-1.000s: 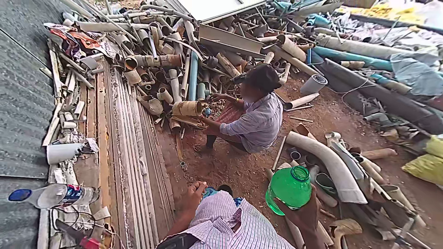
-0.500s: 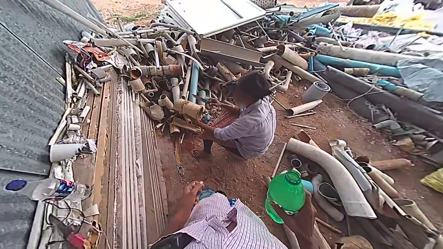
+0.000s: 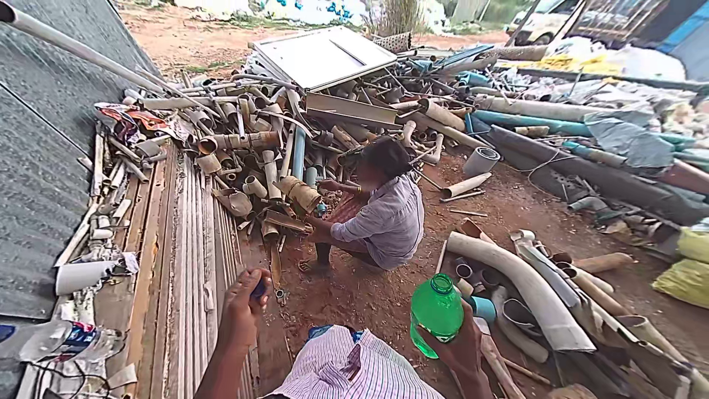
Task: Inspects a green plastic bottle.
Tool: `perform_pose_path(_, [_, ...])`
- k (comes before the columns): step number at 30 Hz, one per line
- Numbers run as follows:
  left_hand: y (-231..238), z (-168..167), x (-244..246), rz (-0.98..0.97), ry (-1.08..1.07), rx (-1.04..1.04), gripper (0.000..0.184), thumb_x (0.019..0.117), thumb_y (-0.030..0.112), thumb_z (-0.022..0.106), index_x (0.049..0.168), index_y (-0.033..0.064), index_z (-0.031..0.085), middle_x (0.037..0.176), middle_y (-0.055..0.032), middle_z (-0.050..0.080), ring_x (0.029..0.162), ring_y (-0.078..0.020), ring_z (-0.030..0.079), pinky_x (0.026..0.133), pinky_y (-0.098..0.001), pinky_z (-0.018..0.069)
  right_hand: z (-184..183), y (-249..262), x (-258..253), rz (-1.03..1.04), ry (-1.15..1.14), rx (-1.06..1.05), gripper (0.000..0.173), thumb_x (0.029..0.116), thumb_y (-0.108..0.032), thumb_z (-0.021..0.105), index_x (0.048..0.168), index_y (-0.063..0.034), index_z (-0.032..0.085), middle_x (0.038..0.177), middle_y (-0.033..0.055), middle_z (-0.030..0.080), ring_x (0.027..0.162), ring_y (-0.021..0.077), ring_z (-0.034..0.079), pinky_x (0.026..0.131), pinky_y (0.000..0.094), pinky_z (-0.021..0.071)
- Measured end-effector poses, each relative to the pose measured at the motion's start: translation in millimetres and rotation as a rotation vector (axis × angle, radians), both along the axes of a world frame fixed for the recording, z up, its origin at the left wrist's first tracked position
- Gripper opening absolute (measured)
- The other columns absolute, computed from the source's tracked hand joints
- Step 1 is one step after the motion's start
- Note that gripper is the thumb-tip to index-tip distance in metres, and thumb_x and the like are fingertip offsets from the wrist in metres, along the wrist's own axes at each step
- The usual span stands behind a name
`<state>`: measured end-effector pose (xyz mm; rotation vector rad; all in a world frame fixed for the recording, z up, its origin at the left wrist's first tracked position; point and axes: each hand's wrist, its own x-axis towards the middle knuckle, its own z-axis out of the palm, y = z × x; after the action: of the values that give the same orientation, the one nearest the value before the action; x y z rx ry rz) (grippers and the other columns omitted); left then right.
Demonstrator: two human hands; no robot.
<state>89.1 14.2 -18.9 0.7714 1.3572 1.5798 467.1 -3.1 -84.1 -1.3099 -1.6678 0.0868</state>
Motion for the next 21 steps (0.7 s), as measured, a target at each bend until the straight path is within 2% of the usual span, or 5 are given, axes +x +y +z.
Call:
perform_pose_path(4, [-3.0, -10.0, 57.7, -0.484, -0.062, -0.038, 0.026, 0.1019, 0.014, 0.039, 0.094, 0.0147, 0.064, 0.071, 0.0125, 0.059, 0.053, 0.0050, 0.049, 0.049, -0.0107, 0.0414, 1.3, -1.5, -9.9, 0.020, 0.023, 0.033, 0.094, 0.0668, -0.054, 0.081, 0.129, 0.0105, 0.053, 0.111, 0.0178, 0.071, 0.105, -0.0019, 0.065, 0.095, 0.0138, 0.0489])
perform_pose_path(9, [-18.1, -33.2, 79.7, -0.879, -0.090, -0.160, 0.016, 0.1003, 0.013, 0.050, 0.091, 0.0139, 0.063, 0.066, 0.0136, 0.055, 0.050, 0.0056, 0.045, 0.048, -0.0116, 0.0380, 8.7, -9.4, -9.2, -0.062, 0.031, 0.061, 0.096, 0.0675, -0.055, 0.080, 0.130, 0.0124, 0.051, 0.112, 0.0194, 0.070, 0.106, -0.0040, 0.063, 0.095, 0.0118, 0.0466])
perform_pose_path(13, [-16.8, -31.2, 76.8, -0.823, -0.073, -0.141, 0.018, 0.1010, 0.010, 0.048, 0.091, 0.0124, 0.063, 0.065, 0.0129, 0.055, 0.048, 0.0061, 0.043, 0.046, -0.0106, 0.0356, 16.1, -15.5, -0.1, -0.151, 0.007, 0.077, 0.096, 0.0666, -0.054, 0.079, 0.126, 0.0156, 0.052, 0.110, 0.0236, 0.069, 0.103, 0.0018, 0.066, 0.094, 0.0150, 0.0483])
perform_pose_path(18, [-17.8, -30.7, 74.8, -0.805, -0.113, -0.171, 0.021, 0.1026, 0.010, 0.044, 0.092, 0.0108, 0.063, 0.068, 0.0104, 0.057, 0.051, 0.0043, 0.046, 0.048, -0.0114, 0.0389, 29.4, -16.8, 6.8, -0.262, 0.032, 0.065, 0.103, 0.0622, -0.057, 0.079, 0.126, 0.0185, 0.050, 0.110, 0.0260, 0.068, 0.103, 0.0045, 0.066, 0.093, 0.0179, 0.0486])
perform_pose_path(21, [-18.7, -33.3, 73.5, -0.763, -0.113, -0.163, 0.022, 0.1019, 0.010, 0.044, 0.091, 0.0113, 0.063, 0.067, 0.0106, 0.057, 0.050, 0.0048, 0.046, 0.048, -0.0110, 0.0388, 41.4, -14.5, 6.9, -0.285, 0.047, 0.071, 0.106, 0.0615, -0.055, 0.081, 0.128, 0.0203, 0.048, 0.114, 0.0265, 0.067, 0.106, 0.0018, 0.064, 0.096, 0.0150, 0.0460])
